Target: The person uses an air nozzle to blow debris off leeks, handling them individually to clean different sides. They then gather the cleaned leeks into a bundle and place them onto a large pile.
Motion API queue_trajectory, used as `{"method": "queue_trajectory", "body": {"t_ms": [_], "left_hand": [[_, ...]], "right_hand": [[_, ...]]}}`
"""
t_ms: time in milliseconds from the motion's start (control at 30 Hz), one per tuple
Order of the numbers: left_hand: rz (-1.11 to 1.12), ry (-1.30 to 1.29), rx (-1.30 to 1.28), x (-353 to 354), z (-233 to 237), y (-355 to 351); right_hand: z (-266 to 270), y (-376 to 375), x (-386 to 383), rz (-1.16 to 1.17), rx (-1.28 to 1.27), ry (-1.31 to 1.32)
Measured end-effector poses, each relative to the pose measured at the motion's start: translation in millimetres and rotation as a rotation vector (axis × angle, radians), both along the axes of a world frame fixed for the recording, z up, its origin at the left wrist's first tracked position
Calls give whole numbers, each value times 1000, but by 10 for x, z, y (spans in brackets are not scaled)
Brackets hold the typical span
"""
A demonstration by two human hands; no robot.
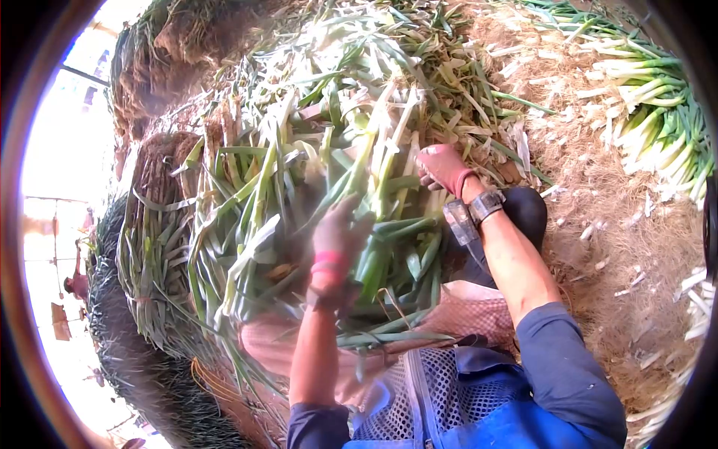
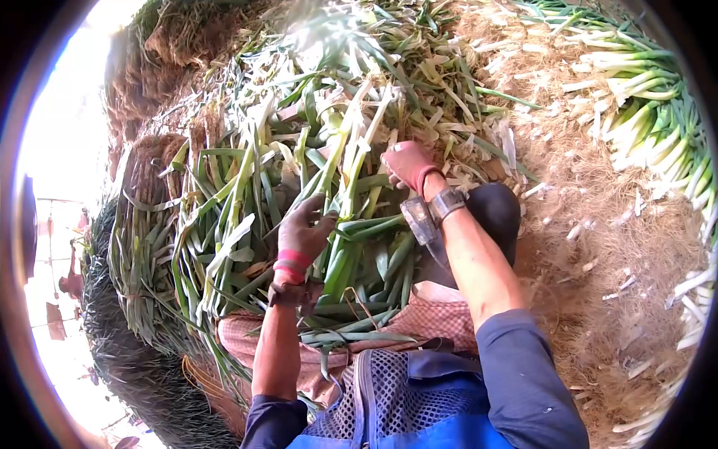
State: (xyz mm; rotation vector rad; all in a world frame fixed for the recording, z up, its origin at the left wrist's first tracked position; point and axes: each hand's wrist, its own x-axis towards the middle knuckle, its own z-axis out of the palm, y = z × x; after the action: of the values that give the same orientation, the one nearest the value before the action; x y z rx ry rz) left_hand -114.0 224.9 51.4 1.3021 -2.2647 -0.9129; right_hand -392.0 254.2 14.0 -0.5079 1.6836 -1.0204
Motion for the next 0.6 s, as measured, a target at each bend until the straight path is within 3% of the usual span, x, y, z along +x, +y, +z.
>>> {"method": "queue_trajectory", "body": {"t_ms": [100, 267, 333, 467, 500, 600], "left_hand": [[38, -36, -57, -101, -57, -164], [43, -145, -139, -318, -349, -733], [68, -298, 54, -524, -494, -941], [-32, -560, 35, -722, -619, -1114], [-19, -600, 171, -738, -585, -1168], [18, -389, 443, -509, -607, -1221]], "right_hand": [[-360, -155, 138, 38, -39, -87], [-841, -451, 400, 28, -15, 148], [-974, -533, 484, 11, -62, 86], [-843, -585, 602, -126, -149, -334], [-831, -597, 627, -124, -143, -371], [-836, -603, 600, -55, -3, -382]]}}
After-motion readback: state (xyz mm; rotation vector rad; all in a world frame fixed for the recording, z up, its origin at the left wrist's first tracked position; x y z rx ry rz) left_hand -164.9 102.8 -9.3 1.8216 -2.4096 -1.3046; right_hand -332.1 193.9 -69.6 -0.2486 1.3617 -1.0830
